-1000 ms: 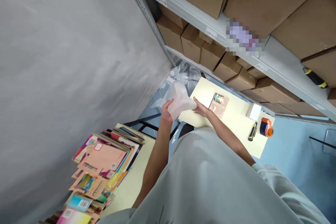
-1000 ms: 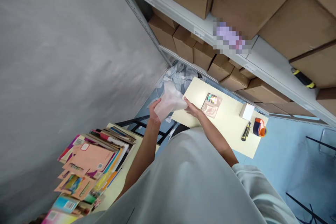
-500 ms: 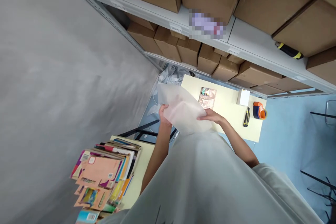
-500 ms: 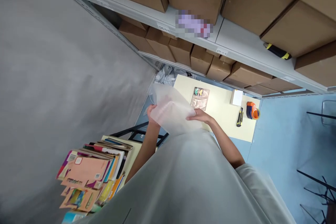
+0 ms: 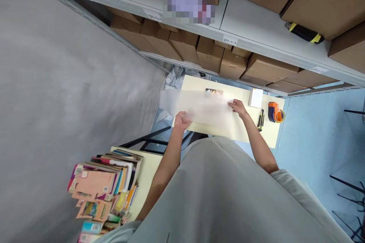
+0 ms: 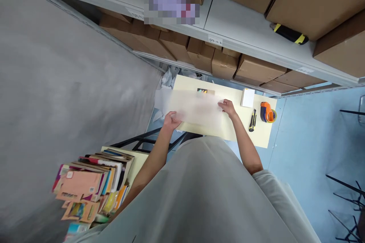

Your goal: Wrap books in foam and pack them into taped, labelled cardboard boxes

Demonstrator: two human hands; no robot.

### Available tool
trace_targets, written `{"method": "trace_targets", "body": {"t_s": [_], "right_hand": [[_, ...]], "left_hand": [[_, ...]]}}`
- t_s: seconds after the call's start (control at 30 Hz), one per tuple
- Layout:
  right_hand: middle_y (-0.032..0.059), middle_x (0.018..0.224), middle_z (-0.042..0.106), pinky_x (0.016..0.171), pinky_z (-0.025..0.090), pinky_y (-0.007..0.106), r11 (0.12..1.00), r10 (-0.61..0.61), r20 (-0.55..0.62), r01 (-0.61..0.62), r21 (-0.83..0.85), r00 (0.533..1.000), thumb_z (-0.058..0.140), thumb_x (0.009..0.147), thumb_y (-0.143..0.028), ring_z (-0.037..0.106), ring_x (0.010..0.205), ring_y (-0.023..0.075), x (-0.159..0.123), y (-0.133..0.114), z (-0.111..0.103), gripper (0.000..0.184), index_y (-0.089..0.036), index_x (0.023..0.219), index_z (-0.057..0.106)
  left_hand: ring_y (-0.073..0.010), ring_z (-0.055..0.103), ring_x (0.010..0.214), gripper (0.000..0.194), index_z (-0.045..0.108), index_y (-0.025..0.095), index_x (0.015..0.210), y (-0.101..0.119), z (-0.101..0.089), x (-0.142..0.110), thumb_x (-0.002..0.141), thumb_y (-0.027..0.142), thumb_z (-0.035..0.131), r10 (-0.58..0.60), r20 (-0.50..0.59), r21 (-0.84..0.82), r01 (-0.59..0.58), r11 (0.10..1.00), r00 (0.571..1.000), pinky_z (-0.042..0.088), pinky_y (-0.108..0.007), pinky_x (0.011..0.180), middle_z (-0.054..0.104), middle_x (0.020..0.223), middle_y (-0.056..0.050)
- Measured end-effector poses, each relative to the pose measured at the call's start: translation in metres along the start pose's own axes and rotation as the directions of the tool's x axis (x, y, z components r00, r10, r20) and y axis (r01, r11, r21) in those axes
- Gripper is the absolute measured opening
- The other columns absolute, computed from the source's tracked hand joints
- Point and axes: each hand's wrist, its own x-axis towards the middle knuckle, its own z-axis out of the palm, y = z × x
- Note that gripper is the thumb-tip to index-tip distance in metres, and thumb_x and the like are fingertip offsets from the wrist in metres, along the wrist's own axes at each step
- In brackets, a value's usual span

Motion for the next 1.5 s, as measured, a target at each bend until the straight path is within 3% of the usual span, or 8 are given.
{"method": "trace_targets", "body": {"t_s": [0.17,0.47,0.6,0.8,1.0,1.17,1.37,1.5], "right_hand": [[-0.0123,0.06,0.039,0.056,0.04,0.022,1.0,0.024,-0.071,-0.024,0.003,0.997,0.081,0.077,-0.059,0.046,0.061,0.0119,0.031,0.019,0.022,0.048,-0.029,0.077,0.043],[0.0003,0.085,0.073,0.086,0.061,0.034,0.994,0.07,-0.101,-0.078,-0.072,0.992,0.084,0.082,-0.058,0.07,0.091,0.0211,0.023,0.043,0.066,0.04,-0.026,0.087,0.06],[0.0102,0.116,0.078,0.103,0.059,0.043,0.965,0.124,-0.239,-0.173,-0.199,0.963,0.078,0.091,-0.058,0.072,0.114,0.0291,0.024,0.046,0.093,0.036,-0.027,0.098,0.061],[0.0211,0.147,0.066,0.109,0.057,0.049,0.857,0.035,-0.365,-0.216,-0.467,0.93,0.073,0.1,-0.054,0.067,0.138,0.0385,0.029,0.05,0.125,0.04,-0.025,0.124,0.059],[0.0291,0.149,0.061,0.12,0.052,0.055,0.841,0.097,-0.55,-0.364,-0.4,0.829,0.092,0.081,-0.059,0.059,0.147,0.0463,0.035,0.043,0.163,0.075,-0.018,0.135,0.059],[0.0317,0.145,0.067,0.116,0.058,0.051,0.874,0.217,-0.661,-0.444,-0.195,0.718,0.102,0.066,-0.053,0.068,0.139,0.0448,0.048,0.03,0.181,0.081,-0.014,0.126,0.064],[0.0085,0.091,0.085,0.09,0.067,0.042,0.95,0.19,-0.289,-0.102,0.295,0.938,0.103,0.063,-0.053,0.083,0.092,0.0299,0.028,0.035,0.157,0.054,-0.02,0.093,0.072],[0.0079,0.099,0.088,0.095,0.068,0.044,0.903,0.031,-0.355,0.126,0.411,0.934,0.105,0.056,-0.061,0.084,0.095,0.0288,-0.013,0.038,0.117,0.071,-0.02,0.106,0.076]], "left_hand": [[-0.0195,0.077,0.093,0.026,0.066,0.024,0.098,-0.032,0.014,0.005,0.079,0.019,0.084,-0.014,-0.033,0.095,0.017,0.995,0.999,0.065,-0.035,0.096,0.077,0.094,-0.006],[-0.0342,0.065,0.132,0.048,0.064,0.024,0.086,-0.065,0.05,0.016,0.051,-0.002,0.083,0.25,0.08,0.52,-0.254,0.816,0.965,0.056,-0.043,0.115,0.07,0.11,-0.008],[-0.0412,0.049,0.156,0.044,0.068,0.024,0.098,-0.052,0.058,0.023,0.061,0.007,0.083,0.332,0.129,0.621,-0.337,0.708,0.935,0.042,-0.049,0.131,0.067,0.134,-0.014],[-0.0468,-0.004,0.181,0.085,0.063,0.015,0.152,-0.006,0.054,0.064,0.078,0.04,0.097,0.615,0.295,0.724,-0.591,0.356,0.731,0.01,-0.058,0.144,0.024,0.19,-0.026],[-0.0433,0.012,0.181,0.071,0.066,0.02,0.161,-0.01,0.03,0.085,0.1,0.056,0.079,0.631,0.359,0.766,-0.604,0.223,0.688,0.014,-0.06,0.144,0.032,0.19,-0.022],[-0.0457,0.039,0.167,0.041,0.079,0.022,0.145,0.004,0.019,0.101,0.11,0.036,0.062,0.629,0.411,0.83,-0.557,0.042,0.66,0.03,-0.064,0.138,0.048,0.179,-0.021],[-0.0405,0.057,0.15,0.03,0.086,0.021,0.118,0.033,0.011,0.12,0.109,0.033,0.06,0.653,0.506,0.715,-0.697,0.048,0.564,0.038,-0.058,0.135,0.07,0.151,-0.021],[-0.0356,0.059,0.155,0.031,0.087,0.025,0.121,0.012,0.016,0.103,0.109,0.033,0.059,0.527,0.723,0.537,-0.843,-0.022,0.447,0.041,-0.055,0.137,0.078,0.149,-0.013]]}}
